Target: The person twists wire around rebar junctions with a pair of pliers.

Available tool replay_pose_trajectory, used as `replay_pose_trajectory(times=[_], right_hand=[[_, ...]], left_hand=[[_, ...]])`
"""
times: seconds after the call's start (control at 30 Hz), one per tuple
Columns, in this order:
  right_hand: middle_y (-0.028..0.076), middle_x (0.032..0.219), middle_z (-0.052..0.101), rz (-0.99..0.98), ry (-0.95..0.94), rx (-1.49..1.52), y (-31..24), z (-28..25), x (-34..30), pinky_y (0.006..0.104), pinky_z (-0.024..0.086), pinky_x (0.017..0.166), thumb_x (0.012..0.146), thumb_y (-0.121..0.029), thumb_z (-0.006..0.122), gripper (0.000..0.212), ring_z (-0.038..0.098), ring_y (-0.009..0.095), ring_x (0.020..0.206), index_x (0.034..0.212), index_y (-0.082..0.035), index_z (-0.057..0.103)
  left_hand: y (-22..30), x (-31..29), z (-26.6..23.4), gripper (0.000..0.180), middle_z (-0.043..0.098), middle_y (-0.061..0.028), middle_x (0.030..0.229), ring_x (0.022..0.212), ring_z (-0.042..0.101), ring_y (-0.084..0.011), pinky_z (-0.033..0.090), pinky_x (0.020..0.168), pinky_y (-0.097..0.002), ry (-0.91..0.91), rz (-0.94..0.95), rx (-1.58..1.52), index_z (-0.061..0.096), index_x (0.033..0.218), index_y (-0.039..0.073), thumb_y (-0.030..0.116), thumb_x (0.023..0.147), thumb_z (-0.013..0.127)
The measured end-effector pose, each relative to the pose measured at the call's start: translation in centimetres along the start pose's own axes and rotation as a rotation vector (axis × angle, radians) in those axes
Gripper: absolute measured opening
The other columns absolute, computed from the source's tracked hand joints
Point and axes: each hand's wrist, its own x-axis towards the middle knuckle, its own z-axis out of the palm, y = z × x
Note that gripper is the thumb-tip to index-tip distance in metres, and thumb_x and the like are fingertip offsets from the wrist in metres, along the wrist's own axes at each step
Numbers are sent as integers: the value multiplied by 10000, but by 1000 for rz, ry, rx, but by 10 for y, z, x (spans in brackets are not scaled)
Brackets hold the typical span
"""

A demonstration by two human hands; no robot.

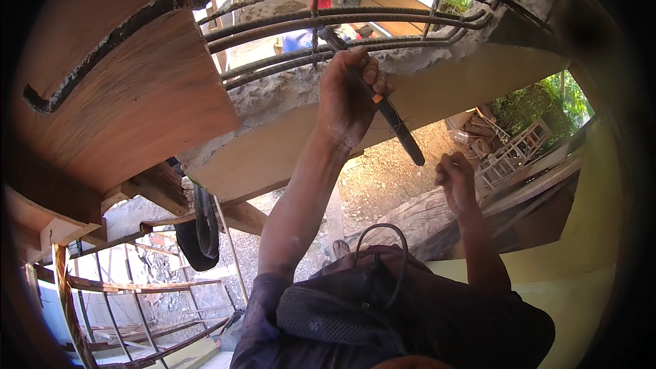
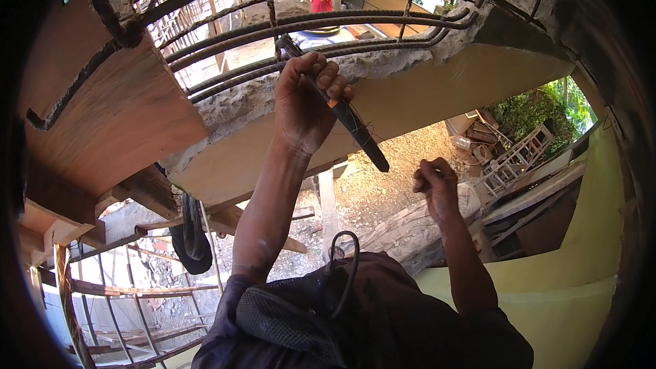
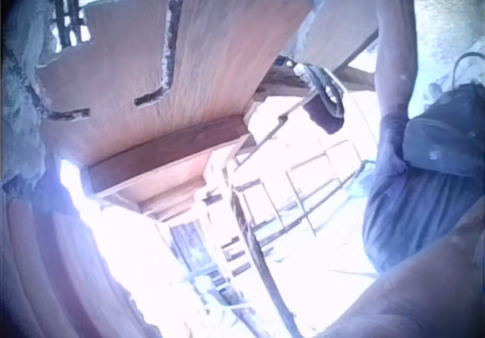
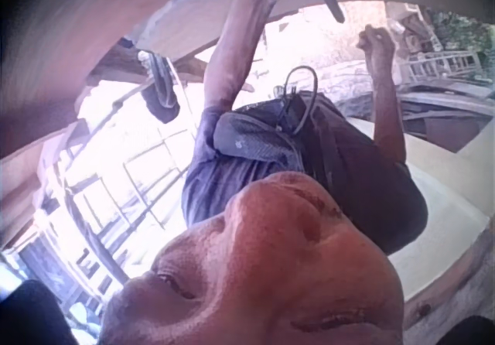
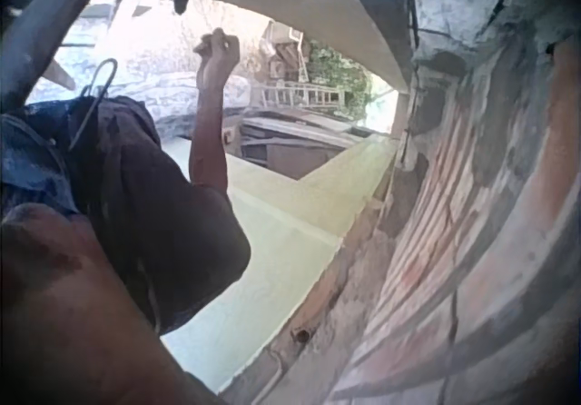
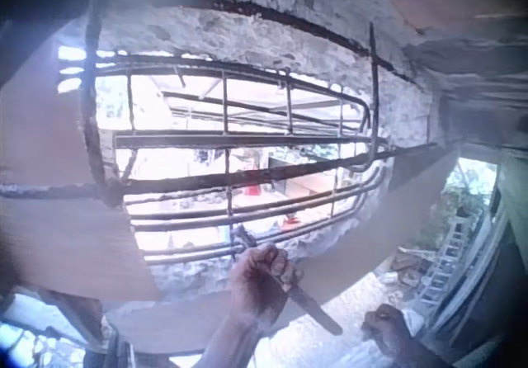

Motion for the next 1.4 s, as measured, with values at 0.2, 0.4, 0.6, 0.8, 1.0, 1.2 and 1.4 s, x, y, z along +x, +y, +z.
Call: replay_pose_trajectory(times=[0.2,0.4,0.6,0.8,1.0,1.2,1.4], right_hand=[[77,730,684,263,-722,-241,35,65,-61,270,553,618,938,-58,683,97,667,137,650,881,-3,628],[58,606,570,217,-336,111,0,-30,-34,325,484,508,961,-114,634,158,573,167,514,829,-95,549],[-35,649,506,231,-130,99,-9,-31,-4,265,405,533,974,-175,646,192,474,75,523,817,-144,541],[16,656,565,693,-335,90,20,-31,-40,320,489,626,1025,-394,537,341,570,142,610,971,-71,633],[63,824,682,367,-846,-427,-65,57,-68,326,534,726,994,-279,611,324,667,131,783,1170,-7,623],[141,1308,552,-887,-376,-871,-95,137,-22,414,484,984,733,-189,867,693,545,293,1239,1345,-114,548],[97,1151,632,-961,-290,-881,-71,147,-3,387,535,897,773,-107,827,306,632,237,1063,1036,-71,675]], left_hand=[[7,-2,-19,245,487,35,660,638,506,-119,428,680,-298,-12,39,38,510,777,159,285,982,553],[16,-8,-17,221,523,1,702,703,535,-169,452,739,-314,-66,-42,-39,552,849,117,283,994,553],[10,0,-14,203,548,-16,757,757,551,-183,458,767,-336,-10,27,8,582,902,94,274,996,578],[13,-4,-22,234,537,16,787,742,547,-120,440,725,-302,-18,23,108,555,936,127,345,1017,581],[9,-8,-10,249,544,15,788,684,543,-101,435,641,-276,140,128,390,542,954,139,375,1005,606],[8,-12,-2,260,559,-1,771,697,571,-103,459,628,-281,209,178,447,547,947,123,367,999,620],[12,-12,-1,278,552,4,762,669,561,-100,462,641,-289,232,138,476,552,945,121,387,1000,612]])
